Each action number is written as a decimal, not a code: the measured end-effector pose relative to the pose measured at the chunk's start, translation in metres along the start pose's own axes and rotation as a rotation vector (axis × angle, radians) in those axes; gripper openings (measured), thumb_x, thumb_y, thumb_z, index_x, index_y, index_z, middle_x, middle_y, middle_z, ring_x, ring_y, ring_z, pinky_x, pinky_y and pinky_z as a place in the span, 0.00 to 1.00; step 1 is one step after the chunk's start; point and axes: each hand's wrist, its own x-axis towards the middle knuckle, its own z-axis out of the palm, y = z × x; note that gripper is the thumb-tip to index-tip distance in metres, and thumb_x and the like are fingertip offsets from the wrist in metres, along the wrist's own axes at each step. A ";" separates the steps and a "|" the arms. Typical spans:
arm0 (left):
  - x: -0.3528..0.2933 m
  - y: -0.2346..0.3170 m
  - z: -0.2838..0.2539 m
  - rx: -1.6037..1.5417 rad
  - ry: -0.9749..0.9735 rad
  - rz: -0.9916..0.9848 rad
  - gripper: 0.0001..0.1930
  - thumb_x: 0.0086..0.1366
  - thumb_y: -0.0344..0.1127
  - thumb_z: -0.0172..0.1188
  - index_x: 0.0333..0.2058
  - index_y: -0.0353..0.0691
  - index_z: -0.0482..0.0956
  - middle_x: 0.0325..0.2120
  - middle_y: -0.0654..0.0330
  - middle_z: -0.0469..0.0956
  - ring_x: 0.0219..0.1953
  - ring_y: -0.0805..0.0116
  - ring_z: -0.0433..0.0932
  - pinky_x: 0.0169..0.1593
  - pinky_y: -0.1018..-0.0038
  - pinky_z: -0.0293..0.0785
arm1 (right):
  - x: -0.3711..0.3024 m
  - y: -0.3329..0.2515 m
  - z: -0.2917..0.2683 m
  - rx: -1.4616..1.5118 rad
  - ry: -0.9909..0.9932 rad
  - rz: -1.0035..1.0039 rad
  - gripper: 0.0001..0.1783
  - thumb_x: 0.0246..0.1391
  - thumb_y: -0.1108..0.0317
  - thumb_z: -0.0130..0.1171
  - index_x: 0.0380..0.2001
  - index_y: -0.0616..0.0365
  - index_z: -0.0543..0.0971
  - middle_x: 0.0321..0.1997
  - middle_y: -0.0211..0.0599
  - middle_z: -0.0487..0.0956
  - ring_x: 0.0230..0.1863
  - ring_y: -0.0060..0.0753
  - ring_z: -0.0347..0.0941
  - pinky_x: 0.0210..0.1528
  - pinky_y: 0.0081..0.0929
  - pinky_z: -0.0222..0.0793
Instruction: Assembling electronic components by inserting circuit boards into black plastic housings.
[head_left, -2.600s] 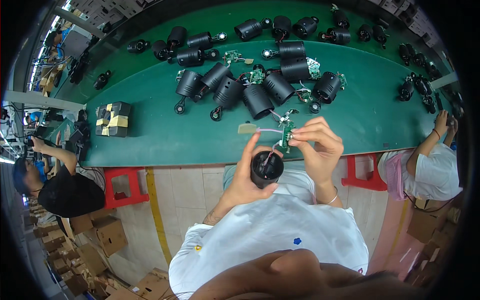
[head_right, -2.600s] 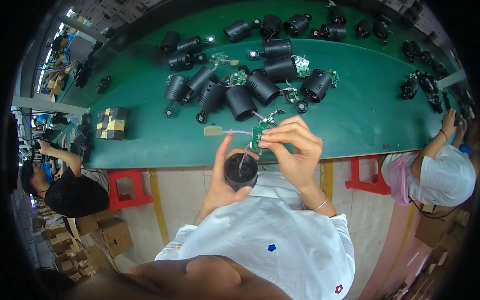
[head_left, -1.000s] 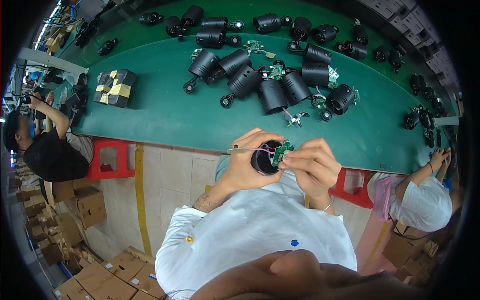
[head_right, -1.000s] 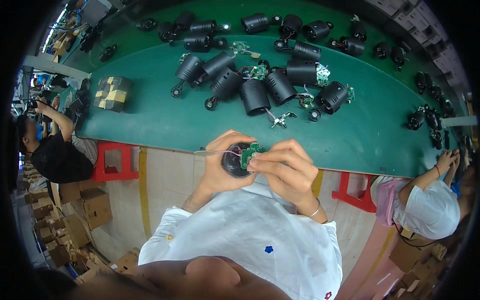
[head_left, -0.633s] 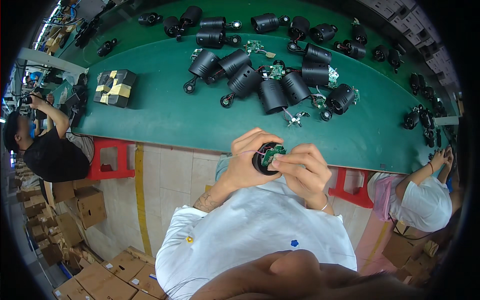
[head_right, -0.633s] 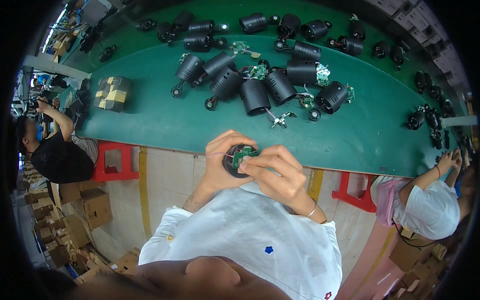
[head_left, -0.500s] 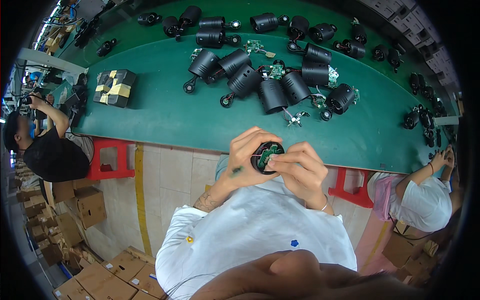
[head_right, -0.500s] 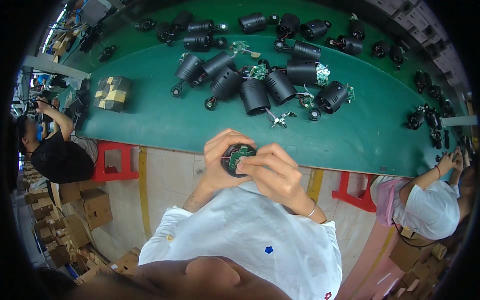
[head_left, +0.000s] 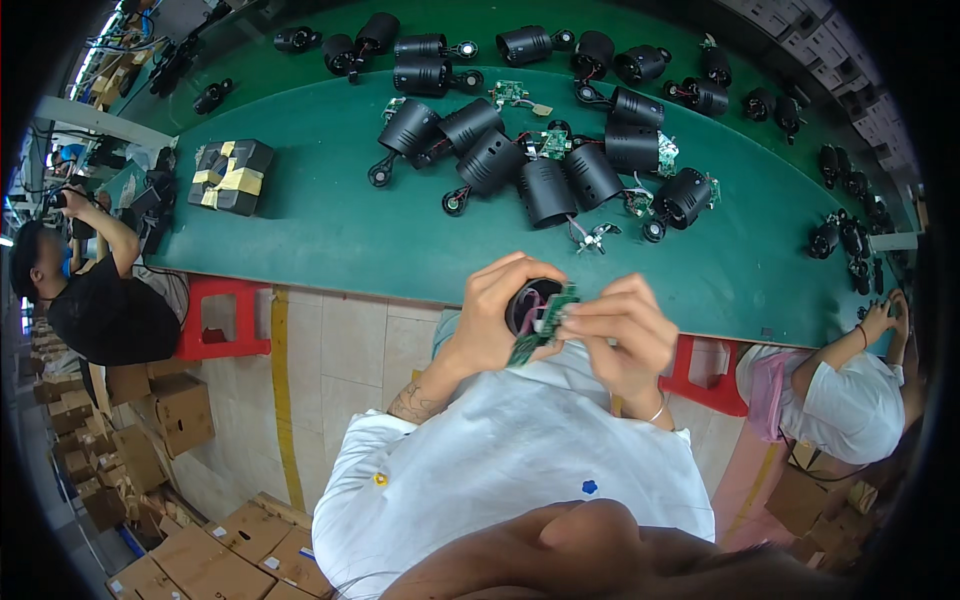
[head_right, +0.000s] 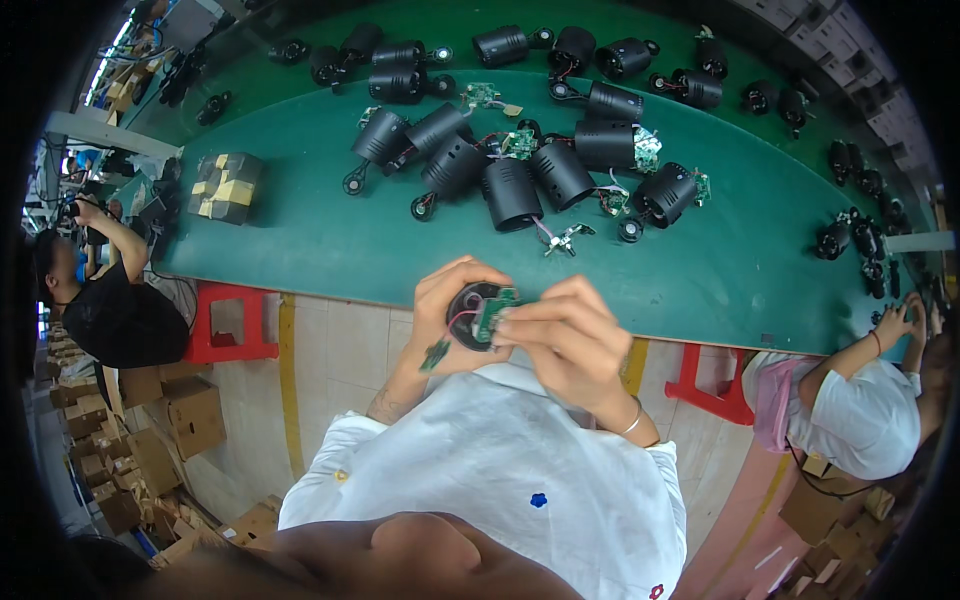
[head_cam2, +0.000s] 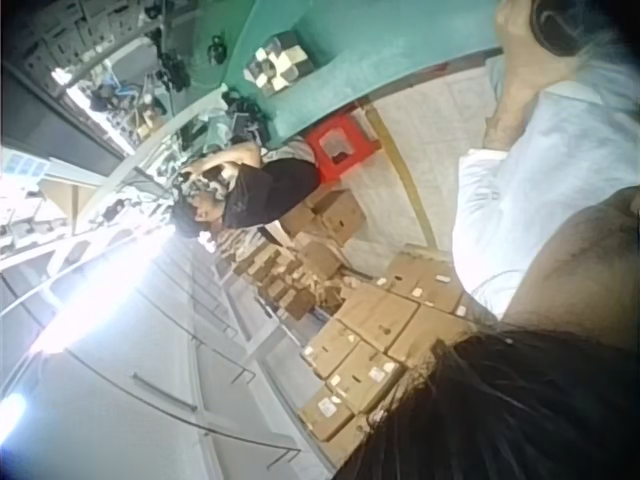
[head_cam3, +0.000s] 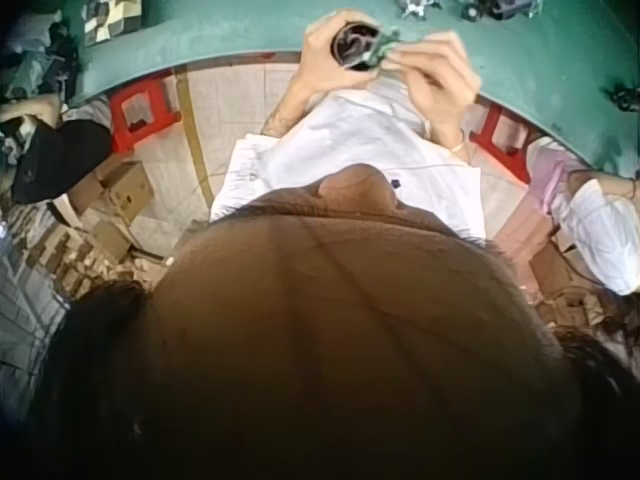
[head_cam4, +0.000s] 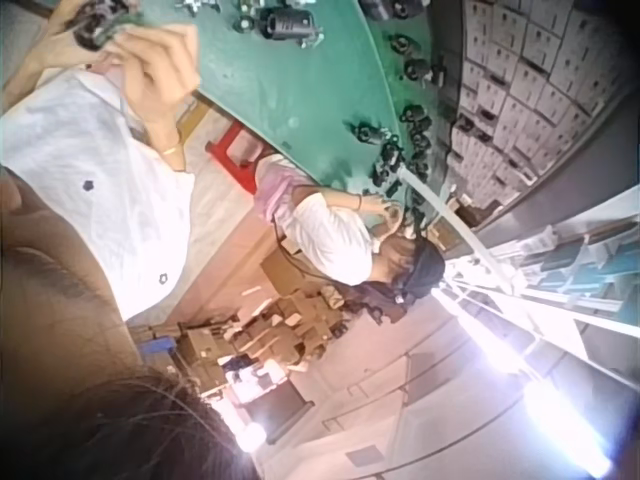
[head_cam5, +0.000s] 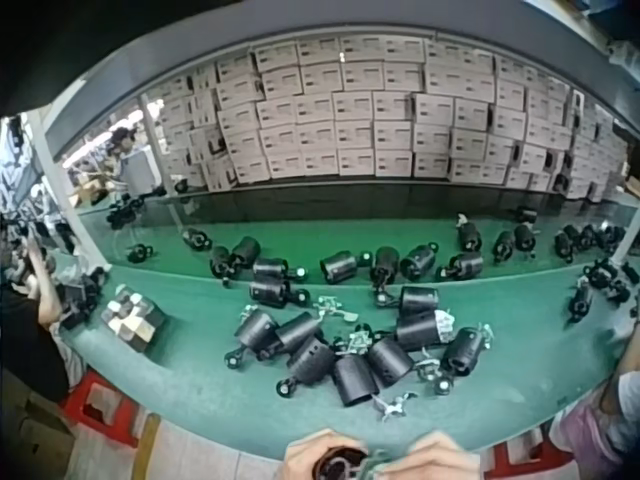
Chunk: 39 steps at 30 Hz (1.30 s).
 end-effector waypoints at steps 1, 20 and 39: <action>0.000 0.000 -0.001 -0.015 -0.010 -0.031 0.24 0.36 0.28 0.72 0.37 0.38 0.76 0.28 0.62 0.80 0.27 0.68 0.75 0.33 0.76 0.71 | 0.001 -0.001 -0.005 -0.029 0.073 -0.003 0.10 0.35 0.82 0.64 0.26 0.60 0.83 0.30 0.30 0.81 0.30 0.30 0.67 0.36 0.23 0.67; -0.016 0.013 -0.004 -0.788 -0.299 -0.298 0.34 0.39 0.31 0.73 0.48 0.36 0.71 0.37 0.54 0.80 0.32 0.65 0.79 0.43 0.73 0.75 | 0.025 0.031 -0.032 0.000 -0.423 0.711 0.12 0.55 0.69 0.62 0.19 0.58 0.75 0.21 0.27 0.72 0.24 0.20 0.61 0.31 0.19 0.58; -0.020 0.002 0.009 -1.359 -0.084 -0.545 0.38 0.42 0.32 0.69 0.55 0.34 0.65 0.38 0.51 0.79 0.29 0.63 0.78 0.37 0.72 0.75 | -0.036 0.048 0.033 1.067 0.550 0.669 0.05 0.50 0.77 0.64 0.33 0.63 0.81 0.37 0.37 0.80 0.34 0.23 0.69 0.39 0.18 0.65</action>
